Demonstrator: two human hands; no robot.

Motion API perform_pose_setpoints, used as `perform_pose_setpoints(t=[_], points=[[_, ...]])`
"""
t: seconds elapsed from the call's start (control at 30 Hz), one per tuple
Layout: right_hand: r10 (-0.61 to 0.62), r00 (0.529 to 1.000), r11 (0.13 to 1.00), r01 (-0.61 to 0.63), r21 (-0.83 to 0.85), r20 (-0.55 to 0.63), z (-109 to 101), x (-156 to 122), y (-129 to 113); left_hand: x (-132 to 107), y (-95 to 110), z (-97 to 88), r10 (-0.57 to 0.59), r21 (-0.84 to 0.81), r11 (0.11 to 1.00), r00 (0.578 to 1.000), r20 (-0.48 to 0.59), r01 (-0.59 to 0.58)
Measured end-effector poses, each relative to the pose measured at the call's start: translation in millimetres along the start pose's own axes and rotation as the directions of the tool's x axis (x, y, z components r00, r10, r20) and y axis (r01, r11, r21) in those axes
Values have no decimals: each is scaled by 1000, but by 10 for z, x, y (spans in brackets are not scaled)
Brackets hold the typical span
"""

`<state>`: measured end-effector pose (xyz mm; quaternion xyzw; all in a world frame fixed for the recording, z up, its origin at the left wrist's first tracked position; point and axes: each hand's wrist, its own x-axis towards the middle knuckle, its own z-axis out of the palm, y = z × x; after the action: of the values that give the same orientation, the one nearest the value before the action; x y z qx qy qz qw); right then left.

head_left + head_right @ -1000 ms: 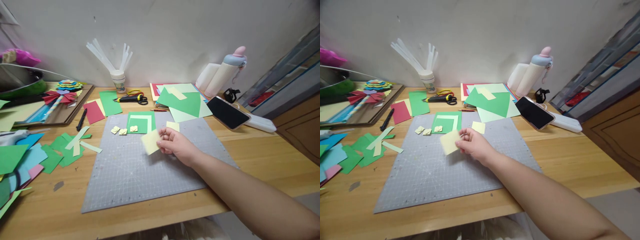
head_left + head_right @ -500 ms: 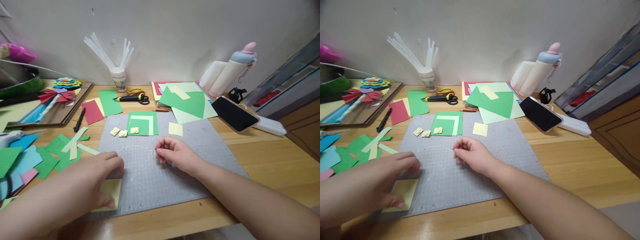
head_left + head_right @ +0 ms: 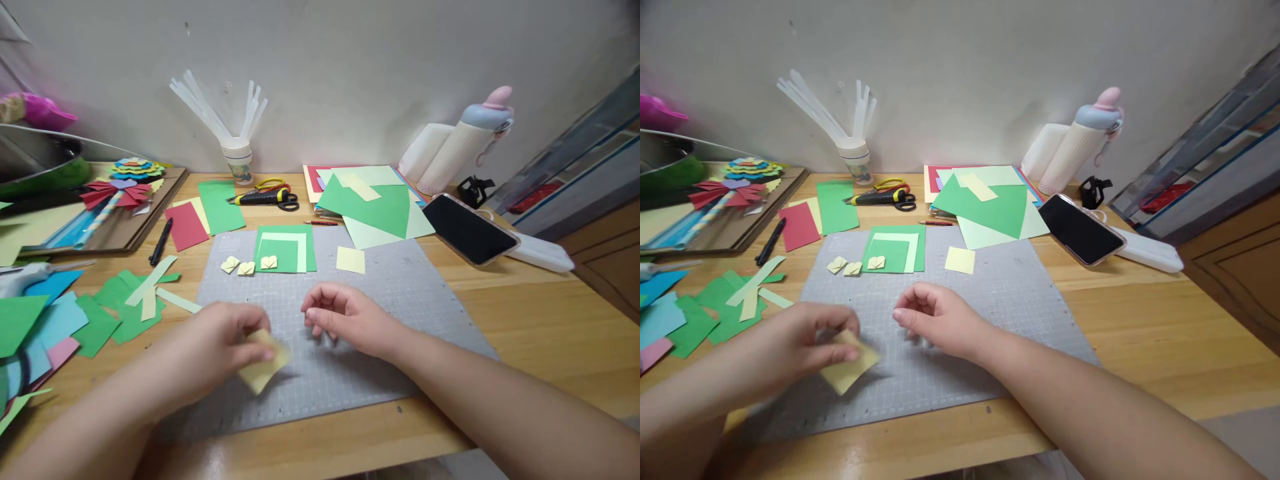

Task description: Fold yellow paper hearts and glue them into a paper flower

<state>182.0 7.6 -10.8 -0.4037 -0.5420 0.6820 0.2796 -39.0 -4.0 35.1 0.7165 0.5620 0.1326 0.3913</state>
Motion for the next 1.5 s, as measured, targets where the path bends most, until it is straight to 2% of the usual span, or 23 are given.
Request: perform_pose_setpoints(t=[0.07, 0.17, 0.2, 0.27, 0.33, 0.37, 0.43, 0.5, 0.6, 0.7, 0.8, 0.87, 0.93, 1.0, 1.3, 1.5], points=[[-20, 997, 999, 17, 49, 71, 31, -25, -13, 118, 99, 97, -86, -258, 962, 996, 29, 91], [-21, 999, 995, 18, 93, 32, 60, -39, -26, 259, 183, 267, -72, -541, 837, 997, 35, 79], [-7, 1000, 994, 8, 108, -7, 59, -36, -31, 290, 188, 315, -80, -598, 799, 997, 10, 70], [29, 997, 985, -18, 169, -67, 40, -22, -40, 323, 164, 379, -113, -651, 759, 986, -119, 9], [58, 995, 965, -34, 260, -86, 9, -3, -48, 322, 107, 398, -60, -593, 798, 965, -254, -107], [65, 994, 954, -37, 298, -84, -5, 5, -49, 313, 72, 394, 20, -514, 840, 956, -292, -175], [68, 996, 940, -43, 338, -62, -22, 18, -42, 289, 7, 369, 227, -293, 902, 926, -301, -317], [68, 997, 942, -51, 332, -38, -21, 25, -26, 271, -40, 341, 396, -90, 897, 878, -271, -432], [31, 998, 945, -14, 328, -47, 6, 27, -1, 266, -63, 333, 481, 26, 869, 833, -273, -494], [9, 997, 943, 15, 333, -70, 39, 19, 3, 262, -42, 380, 394, -69, 894, 849, -352, -443], [1, 998, 952, 16, 306, -55, 66, -11, -6, 228, 4, 456, 186, -344, 870, 882, -434, -353], [-40, 998, 950, 50, 307, -37, 81, -44, -9, 186, 40, 498, 62, -497, 819, 904, -423, -288], [-106, 994, 939, 101, 328, -4, 98, -82, -7, 139, 74, 524, -1, -565, 787, 915, -403, -248], [-142, 990, 930, 125, 347, 23, 119, -115, 0, 100, 101, 536, -28, -590, 771, 913, -407, -239], [-94, 995, 941, 100, 322, -32, 185, -131, 21, 62, 100, 575, -101, -701, 681, 922, -374, -210], [-62, 997, 945, 71, 320, -39, 179, -130, -22, 42, 94, 578, -103, -686, 688, 903, -418, -238]])
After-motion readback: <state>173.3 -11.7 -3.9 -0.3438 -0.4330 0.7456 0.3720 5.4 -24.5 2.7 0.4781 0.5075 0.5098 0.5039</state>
